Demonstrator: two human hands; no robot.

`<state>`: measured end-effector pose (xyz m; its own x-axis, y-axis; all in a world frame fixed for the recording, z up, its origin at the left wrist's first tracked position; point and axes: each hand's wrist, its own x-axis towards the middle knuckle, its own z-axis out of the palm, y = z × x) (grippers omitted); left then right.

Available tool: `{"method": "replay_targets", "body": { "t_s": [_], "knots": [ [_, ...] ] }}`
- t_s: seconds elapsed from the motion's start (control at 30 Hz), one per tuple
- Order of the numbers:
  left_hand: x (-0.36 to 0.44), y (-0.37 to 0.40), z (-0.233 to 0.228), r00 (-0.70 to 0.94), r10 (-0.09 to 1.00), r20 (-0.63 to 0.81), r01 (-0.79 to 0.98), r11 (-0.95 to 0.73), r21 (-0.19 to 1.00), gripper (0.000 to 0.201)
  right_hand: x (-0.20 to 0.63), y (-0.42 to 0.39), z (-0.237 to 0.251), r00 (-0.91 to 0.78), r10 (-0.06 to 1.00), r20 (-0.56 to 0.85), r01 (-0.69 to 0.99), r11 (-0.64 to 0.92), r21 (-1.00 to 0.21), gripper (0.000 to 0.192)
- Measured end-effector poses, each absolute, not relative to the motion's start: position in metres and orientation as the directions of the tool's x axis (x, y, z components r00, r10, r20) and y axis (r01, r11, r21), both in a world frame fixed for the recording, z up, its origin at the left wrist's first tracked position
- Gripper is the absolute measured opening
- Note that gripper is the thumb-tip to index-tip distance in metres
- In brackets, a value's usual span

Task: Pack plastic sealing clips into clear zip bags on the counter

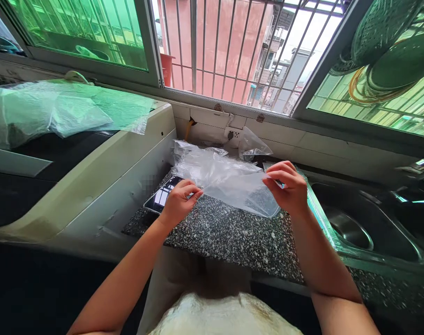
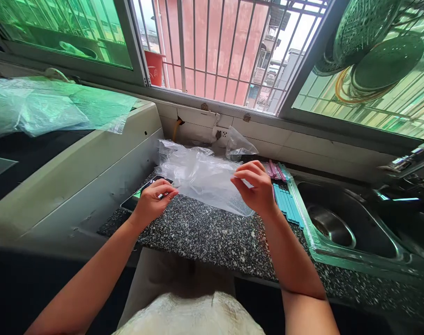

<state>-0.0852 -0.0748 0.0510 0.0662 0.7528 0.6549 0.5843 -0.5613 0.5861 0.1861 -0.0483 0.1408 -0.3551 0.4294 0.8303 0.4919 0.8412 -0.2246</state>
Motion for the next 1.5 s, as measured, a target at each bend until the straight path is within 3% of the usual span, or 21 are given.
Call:
{"method": "replay_targets", "body": {
  "t_s": [0.2,0.37,0.53,0.67,0.83,1.07,1.17,1.5],
  "knots": [
    [-0.084,-0.075,0.04,0.033,0.811,0.585,0.501,-0.52,0.692,0.017,0.193,-0.043,0.148,-0.333,0.479,0.812,0.483,0.826,-0.29,0.012],
    [-0.078,-0.072,0.028,0.042,0.847,0.53,0.474,-0.484,0.736,0.019,0.186,-0.044,0.155,-0.384,0.451,0.806,0.499,0.835,-0.23,0.012],
    [-0.072,-0.069,0.026,0.1,0.871,0.481,0.553,-0.45,0.701,0.011,0.179,-0.047,0.165,-0.464,0.464,0.755,0.55,0.819,-0.165,0.013],
    [-0.062,-0.069,0.045,0.097,0.816,0.57,0.529,-0.527,0.665,0.022,0.172,-0.049,0.173,-0.542,0.484,0.687,0.564,0.815,-0.13,0.015],
    [-0.042,-0.071,0.08,0.044,0.714,0.698,0.376,-0.66,0.651,0.021,0.164,-0.049,0.176,-0.609,0.479,0.632,0.55,0.83,-0.099,0.017],
    [-0.017,-0.071,0.111,-0.026,0.653,0.757,0.251,-0.729,0.637,0.017,0.159,-0.049,0.175,-0.702,0.431,0.567,0.505,0.862,-0.03,0.015],
    [-0.012,-0.072,0.115,-0.063,0.637,0.769,0.226,-0.741,0.632,0.009,0.157,-0.05,0.175,-0.731,0.412,0.544,0.488,0.873,-0.006,0.015],
    [-0.006,-0.056,0.1,-0.073,0.676,0.733,0.126,-0.723,0.679,0.016,0.16,-0.041,0.177,-0.78,0.434,0.45,0.509,0.859,0.053,0.02]
  ]
}}
